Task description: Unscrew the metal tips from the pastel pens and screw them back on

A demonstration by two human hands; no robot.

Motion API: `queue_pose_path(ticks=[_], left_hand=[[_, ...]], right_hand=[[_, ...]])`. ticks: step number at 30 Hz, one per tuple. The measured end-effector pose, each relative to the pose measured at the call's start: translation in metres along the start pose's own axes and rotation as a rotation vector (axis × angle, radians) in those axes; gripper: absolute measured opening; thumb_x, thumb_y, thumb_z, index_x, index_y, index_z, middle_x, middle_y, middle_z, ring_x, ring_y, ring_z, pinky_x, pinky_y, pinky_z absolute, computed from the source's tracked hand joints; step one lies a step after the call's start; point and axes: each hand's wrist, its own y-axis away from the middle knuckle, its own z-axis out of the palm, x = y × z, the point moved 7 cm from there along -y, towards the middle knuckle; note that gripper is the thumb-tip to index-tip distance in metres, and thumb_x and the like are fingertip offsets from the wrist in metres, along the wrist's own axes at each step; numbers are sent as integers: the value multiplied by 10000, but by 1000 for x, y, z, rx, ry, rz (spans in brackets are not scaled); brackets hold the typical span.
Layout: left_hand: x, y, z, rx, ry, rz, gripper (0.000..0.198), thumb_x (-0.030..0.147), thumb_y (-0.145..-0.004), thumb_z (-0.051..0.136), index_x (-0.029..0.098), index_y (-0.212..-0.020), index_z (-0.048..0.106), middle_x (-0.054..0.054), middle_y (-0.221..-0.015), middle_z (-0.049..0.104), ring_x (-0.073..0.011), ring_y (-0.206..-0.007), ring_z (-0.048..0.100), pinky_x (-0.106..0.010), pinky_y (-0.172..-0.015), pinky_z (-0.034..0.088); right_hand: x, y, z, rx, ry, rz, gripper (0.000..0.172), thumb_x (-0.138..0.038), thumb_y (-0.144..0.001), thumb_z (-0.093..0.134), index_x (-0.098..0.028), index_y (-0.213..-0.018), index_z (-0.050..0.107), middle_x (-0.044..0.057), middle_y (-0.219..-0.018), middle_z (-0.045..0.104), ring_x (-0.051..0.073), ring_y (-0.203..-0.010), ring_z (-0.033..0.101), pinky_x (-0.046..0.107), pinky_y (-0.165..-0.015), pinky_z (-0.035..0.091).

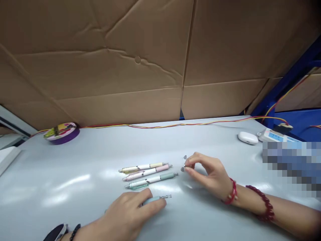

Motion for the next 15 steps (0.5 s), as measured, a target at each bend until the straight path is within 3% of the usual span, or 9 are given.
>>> queue_pose_path(ticks=[4, 12, 15], left_hand=[[2, 1, -1, 8, -22, 25, 459, 4, -807, 256, 245, -1150, 445, -7, -712, 571, -159, -481, 549, -218, -449, 423], [4, 0, -2, 12, -49, 35, 412, 34, -871, 228, 250, -1138, 456, -5, -709, 586, -157, -475, 564, -221, -442, 432], [4, -1, -5, 31, -54, 40, 394, 48, -895, 210, 242, -1124, 466, -11, -715, 596, -155, -487, 579, -219, -443, 439]], right_hand=[[14, -12, -9, 35, 124, 18, 55, -167, -841, 576, -204, -862, 611, 19, -786, 638, 155, -682, 568, 298, -644, 483], [16, -13, 3, -107, 255, -47, 143, -109, -837, 536, -207, -890, 625, 39, -847, 662, 191, -803, 553, 327, -707, 487], [22, -9, 7, -145, 335, 13, 181, -99, -812, 543, -201, -945, 612, 51, -824, 622, 199, -796, 528, 328, -682, 485]])
